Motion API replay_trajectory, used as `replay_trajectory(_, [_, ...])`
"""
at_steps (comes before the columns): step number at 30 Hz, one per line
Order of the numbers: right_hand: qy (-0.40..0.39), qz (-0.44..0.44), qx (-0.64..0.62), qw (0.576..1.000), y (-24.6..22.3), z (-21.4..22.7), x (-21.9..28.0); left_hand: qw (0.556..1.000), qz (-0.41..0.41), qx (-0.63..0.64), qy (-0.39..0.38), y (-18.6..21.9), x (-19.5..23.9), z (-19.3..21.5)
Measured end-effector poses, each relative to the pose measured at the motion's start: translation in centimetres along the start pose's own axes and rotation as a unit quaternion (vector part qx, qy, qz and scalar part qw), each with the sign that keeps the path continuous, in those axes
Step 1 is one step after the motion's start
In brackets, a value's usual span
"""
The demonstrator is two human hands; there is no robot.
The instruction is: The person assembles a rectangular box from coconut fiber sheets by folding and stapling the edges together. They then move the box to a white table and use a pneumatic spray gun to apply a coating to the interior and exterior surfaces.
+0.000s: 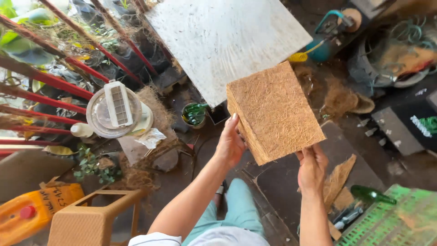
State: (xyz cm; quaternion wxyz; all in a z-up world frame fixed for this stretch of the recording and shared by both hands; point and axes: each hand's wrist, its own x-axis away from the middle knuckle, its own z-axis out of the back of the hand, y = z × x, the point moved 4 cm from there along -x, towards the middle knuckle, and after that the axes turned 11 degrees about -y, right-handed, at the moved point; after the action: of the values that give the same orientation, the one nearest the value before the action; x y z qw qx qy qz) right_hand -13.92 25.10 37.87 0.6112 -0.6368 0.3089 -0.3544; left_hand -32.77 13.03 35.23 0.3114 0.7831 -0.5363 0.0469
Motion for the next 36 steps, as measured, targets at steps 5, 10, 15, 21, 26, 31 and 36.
replay_trajectory(5, [-0.032, 0.011, 0.009, 0.999, 7.6, 4.6, -7.2, 0.999, -0.012, 0.044, 0.007, 1.6, -3.5, -0.8])
replay_trajectory(10, [-0.055, 0.009, 0.017, 0.998, 3.9, 0.3, -15.1, 0.998, -0.027, 0.059, -0.001, 3.3, -11.0, 0.0])
replay_trajectory(15, [-0.078, -0.059, 0.07, 0.993, 1.3, -3.7, -23.1, 0.994, -0.033, 0.087, 0.05, 6.3, -17.8, -0.5])
replay_trajectory(21, [-0.125, -0.099, 0.138, 0.978, 2.6, -5.7, -34.1, 0.986, -0.031, 0.141, 0.081, 7.6, -26.5, 1.5])
replay_trajectory(26, [-0.14, -0.129, 0.227, 0.955, 9.6, -6.2, -42.6, 0.98, -0.032, 0.17, 0.094, 7.5, -32.5, 4.9])
replay_trajectory(31, [-0.155, -0.182, 0.388, 0.89, 2.5, -11.5, -45.9, 0.978, -0.018, 0.185, 0.099, 8.7, -36.2, 5.7])
replay_trajectory(36, [-0.236, -0.124, 0.52, 0.812, 2.7, -15.3, -49.7, 0.984, 0.037, 0.121, 0.122, 9.6, -37.0, 7.1])
